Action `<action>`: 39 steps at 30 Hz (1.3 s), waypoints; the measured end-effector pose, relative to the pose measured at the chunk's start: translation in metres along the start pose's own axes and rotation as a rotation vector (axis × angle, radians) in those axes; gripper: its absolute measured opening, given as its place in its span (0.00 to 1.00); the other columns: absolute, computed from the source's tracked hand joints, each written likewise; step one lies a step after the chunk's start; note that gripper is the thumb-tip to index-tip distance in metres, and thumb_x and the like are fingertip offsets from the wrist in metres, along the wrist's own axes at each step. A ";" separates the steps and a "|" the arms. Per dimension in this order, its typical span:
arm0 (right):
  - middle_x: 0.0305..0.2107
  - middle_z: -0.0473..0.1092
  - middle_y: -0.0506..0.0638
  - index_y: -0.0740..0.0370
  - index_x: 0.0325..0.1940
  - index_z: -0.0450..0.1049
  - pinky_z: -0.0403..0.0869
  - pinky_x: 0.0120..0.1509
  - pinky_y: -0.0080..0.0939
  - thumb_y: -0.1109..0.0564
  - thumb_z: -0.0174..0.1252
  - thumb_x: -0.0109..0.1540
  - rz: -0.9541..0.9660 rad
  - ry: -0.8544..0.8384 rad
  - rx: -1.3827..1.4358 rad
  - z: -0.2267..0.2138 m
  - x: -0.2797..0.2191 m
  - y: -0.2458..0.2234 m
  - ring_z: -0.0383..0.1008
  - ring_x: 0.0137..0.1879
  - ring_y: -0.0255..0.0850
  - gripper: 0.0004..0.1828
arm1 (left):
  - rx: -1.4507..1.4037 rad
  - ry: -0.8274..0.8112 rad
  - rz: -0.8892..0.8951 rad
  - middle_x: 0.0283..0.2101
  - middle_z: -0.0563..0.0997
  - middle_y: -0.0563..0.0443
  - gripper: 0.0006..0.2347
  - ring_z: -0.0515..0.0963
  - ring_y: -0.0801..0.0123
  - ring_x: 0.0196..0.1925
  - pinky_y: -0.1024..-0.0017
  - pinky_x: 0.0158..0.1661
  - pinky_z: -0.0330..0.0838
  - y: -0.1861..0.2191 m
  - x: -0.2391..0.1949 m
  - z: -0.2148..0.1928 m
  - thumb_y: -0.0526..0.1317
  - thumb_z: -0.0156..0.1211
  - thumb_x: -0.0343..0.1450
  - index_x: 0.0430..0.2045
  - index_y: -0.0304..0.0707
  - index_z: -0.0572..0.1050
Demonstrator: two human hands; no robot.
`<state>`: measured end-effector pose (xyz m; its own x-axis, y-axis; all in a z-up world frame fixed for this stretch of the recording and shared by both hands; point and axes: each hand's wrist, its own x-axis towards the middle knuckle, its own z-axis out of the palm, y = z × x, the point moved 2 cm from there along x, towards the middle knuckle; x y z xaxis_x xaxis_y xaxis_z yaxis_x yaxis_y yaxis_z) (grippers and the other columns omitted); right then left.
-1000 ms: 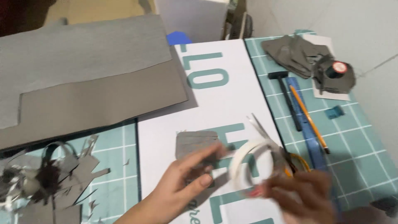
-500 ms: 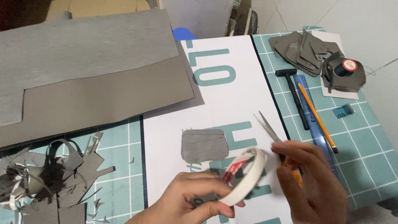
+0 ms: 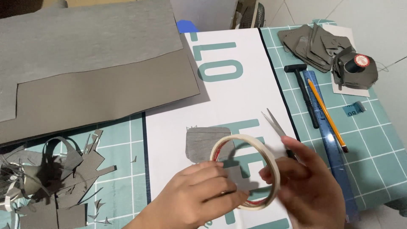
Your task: Cutting a small piece of leather and applying double-sided tape to its edges for assembly.
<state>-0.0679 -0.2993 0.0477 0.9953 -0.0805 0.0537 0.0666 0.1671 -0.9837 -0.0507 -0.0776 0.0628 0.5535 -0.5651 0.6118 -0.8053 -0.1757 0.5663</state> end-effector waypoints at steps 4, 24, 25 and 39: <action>0.26 0.79 0.64 0.77 0.65 0.75 0.79 0.41 0.50 0.60 0.63 0.57 0.315 0.071 0.009 -0.033 0.009 0.012 0.82 0.35 0.52 0.32 | 0.170 -0.039 0.052 0.39 0.78 0.41 0.03 0.78 0.56 0.42 0.55 0.59 0.75 -0.003 -0.003 0.002 0.27 0.64 0.76 0.40 0.29 0.79; 0.37 0.83 0.39 0.49 0.40 0.82 0.82 0.59 0.37 0.47 0.69 0.53 -0.552 -0.387 -0.772 -0.005 -0.003 0.021 0.84 0.51 0.38 0.13 | -0.757 0.327 -0.473 0.44 0.86 0.49 0.06 0.87 0.64 0.48 0.66 0.55 0.84 0.000 -0.004 0.005 0.38 0.63 0.74 0.42 0.37 0.81; 0.37 0.83 0.39 0.49 0.40 0.82 0.82 0.59 0.37 0.47 0.69 0.53 -0.551 -0.384 -0.774 -0.011 0.004 0.021 0.84 0.51 0.38 0.13 | -0.760 0.324 -0.473 0.44 0.86 0.49 0.06 0.87 0.64 0.48 0.66 0.55 0.84 0.000 -0.004 0.003 0.38 0.63 0.74 0.42 0.37 0.81; 0.30 0.75 0.58 0.70 0.32 0.79 0.73 0.45 0.47 0.49 0.66 0.59 -0.002 -0.092 -0.092 0.007 0.007 0.007 0.75 0.37 0.47 0.18 | -0.162 -0.078 -0.109 0.49 0.79 0.42 0.10 0.76 0.51 0.63 0.50 0.67 0.65 -0.014 -0.011 0.016 0.34 0.43 0.81 0.47 0.30 0.75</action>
<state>-0.0603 -0.2916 0.0422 0.9977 0.0104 0.0668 0.0659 0.0754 -0.9950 -0.0491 -0.0814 0.0392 0.6120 -0.6120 0.5010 -0.6934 -0.1106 0.7120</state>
